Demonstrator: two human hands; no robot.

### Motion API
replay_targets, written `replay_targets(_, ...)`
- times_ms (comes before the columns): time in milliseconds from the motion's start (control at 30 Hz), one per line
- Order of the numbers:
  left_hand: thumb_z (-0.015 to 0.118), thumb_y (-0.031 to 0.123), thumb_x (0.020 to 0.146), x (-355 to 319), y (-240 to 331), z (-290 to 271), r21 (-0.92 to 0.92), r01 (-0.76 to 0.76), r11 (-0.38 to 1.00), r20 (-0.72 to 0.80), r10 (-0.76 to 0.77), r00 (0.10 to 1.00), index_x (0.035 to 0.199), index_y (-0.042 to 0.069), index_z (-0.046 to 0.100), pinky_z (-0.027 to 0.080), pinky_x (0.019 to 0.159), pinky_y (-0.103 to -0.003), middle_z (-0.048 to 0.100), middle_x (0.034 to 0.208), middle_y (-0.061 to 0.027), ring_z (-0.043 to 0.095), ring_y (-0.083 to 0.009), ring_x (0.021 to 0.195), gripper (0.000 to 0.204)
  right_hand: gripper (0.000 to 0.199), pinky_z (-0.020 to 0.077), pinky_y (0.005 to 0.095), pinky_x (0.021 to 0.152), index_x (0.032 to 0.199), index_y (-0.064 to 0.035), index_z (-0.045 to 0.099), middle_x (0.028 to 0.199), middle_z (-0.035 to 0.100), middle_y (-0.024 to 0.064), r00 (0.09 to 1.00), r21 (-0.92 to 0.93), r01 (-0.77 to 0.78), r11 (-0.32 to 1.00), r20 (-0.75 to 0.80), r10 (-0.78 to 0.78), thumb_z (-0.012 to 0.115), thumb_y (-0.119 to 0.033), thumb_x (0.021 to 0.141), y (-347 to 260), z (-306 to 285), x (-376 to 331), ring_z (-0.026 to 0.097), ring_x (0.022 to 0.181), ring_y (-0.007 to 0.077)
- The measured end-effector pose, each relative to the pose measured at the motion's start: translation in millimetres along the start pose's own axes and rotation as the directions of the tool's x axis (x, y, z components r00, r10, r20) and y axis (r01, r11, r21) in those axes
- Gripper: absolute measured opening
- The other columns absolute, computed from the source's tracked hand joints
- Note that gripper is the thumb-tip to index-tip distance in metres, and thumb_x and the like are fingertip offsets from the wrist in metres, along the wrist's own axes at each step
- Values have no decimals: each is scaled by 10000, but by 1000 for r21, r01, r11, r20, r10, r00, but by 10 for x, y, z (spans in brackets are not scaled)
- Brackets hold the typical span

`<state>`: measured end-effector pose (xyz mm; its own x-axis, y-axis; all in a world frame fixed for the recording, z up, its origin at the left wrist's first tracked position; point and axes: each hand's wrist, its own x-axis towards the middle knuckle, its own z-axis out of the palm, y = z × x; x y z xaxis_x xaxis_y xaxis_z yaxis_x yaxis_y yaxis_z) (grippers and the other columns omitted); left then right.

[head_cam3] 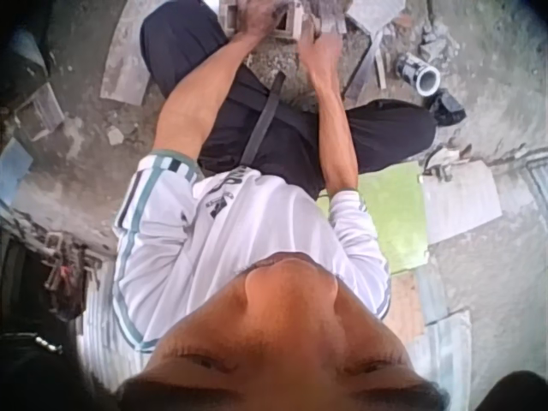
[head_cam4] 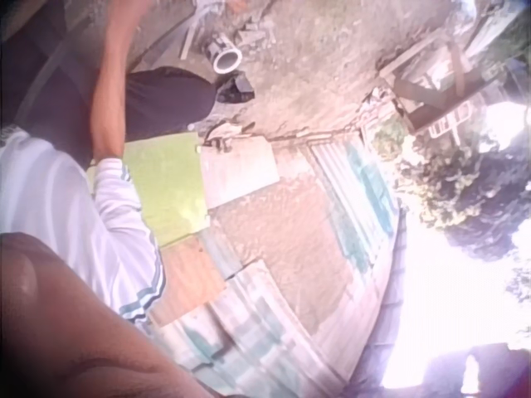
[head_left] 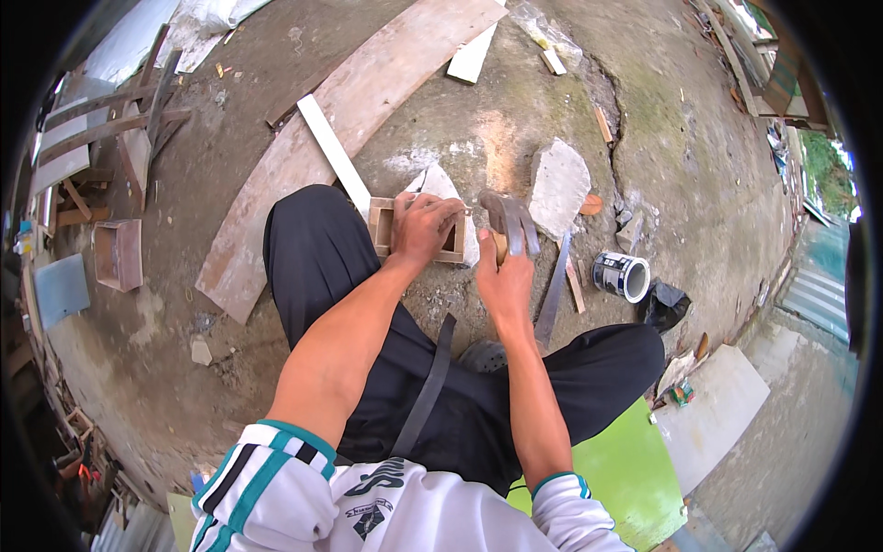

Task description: The person assembles a small wooden box by fitting pre-cut pieces together and securing them with nails. They use a hammer to drive nails into the joints and repeatedly check the alignment of the box sides.

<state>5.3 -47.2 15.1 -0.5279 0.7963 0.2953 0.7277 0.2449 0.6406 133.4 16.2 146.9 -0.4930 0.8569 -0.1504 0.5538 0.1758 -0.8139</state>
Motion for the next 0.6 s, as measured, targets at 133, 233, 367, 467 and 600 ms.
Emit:
replay_targets(133, 763, 183, 865, 11, 35, 17, 10, 20, 1000, 28, -20, 999, 1014, 193, 754, 374, 983, -402, 765, 990, 61, 669, -135, 963, 150, 311, 507, 521, 642, 1124, 51, 634, 788, 673, 283, 966, -124, 232, 965, -86, -244, 617, -232, 995, 322, 126, -6, 654, 692, 495)
replay_targets(233, 777, 156, 844, 0, 24, 11, 1, 15, 1000, 0, -15, 1000, 1012, 175, 765, 383, 927, -383, 752, 903, 27, 678, -156, 898, 170, 331, 513, 529, 658, 1096, 66, 640, 802, 674, 299, 995, -189, -53, 981, 72, 68, 621, -248, 994, 241, 83, 35, 652, 696, 504)
replay_targets(367, 776, 168, 850, 8, 50, 2, 3, -38, 999, -40, 38, 998, 1003, 175, 768, 381, 923, -386, 748, 889, 19, 676, -157, 885, 153, 370, 503, 564, 677, 1086, 72, 619, 779, 660, 328, 959, -94, 257, 962, -98, -266, 617, -287, 995, 212, 85, -15, 642, 726, 534)
replay_targets(467, 774, 184, 856, 1, 55, 8, 7, -19, 1000, -30, 19, 999, 1005, 176, 767, 379, 923, -387, 748, 882, 21, 675, -151, 885, 149, 382, 498, 573, 686, 1096, 69, 601, 781, 661, 330, 994, -128, 111, 985, 8, -111, 612, -299, 996, 317, 111, 23, 646, 755, 537)
replay_targets(600, 757, 198, 876, 19, 39, -1, -30, 6, 1000, 27, -5, 1000, 1040, 165, 755, 368, 949, -395, 749, 926, 6, 674, -162, 944, 167, 409, 505, 564, 719, 1142, 71, 589, 820, 677, 325, 990, -126, -116, 985, 66, 125, 611, -310, 995, 311, 40, 39, 661, 814, 533)
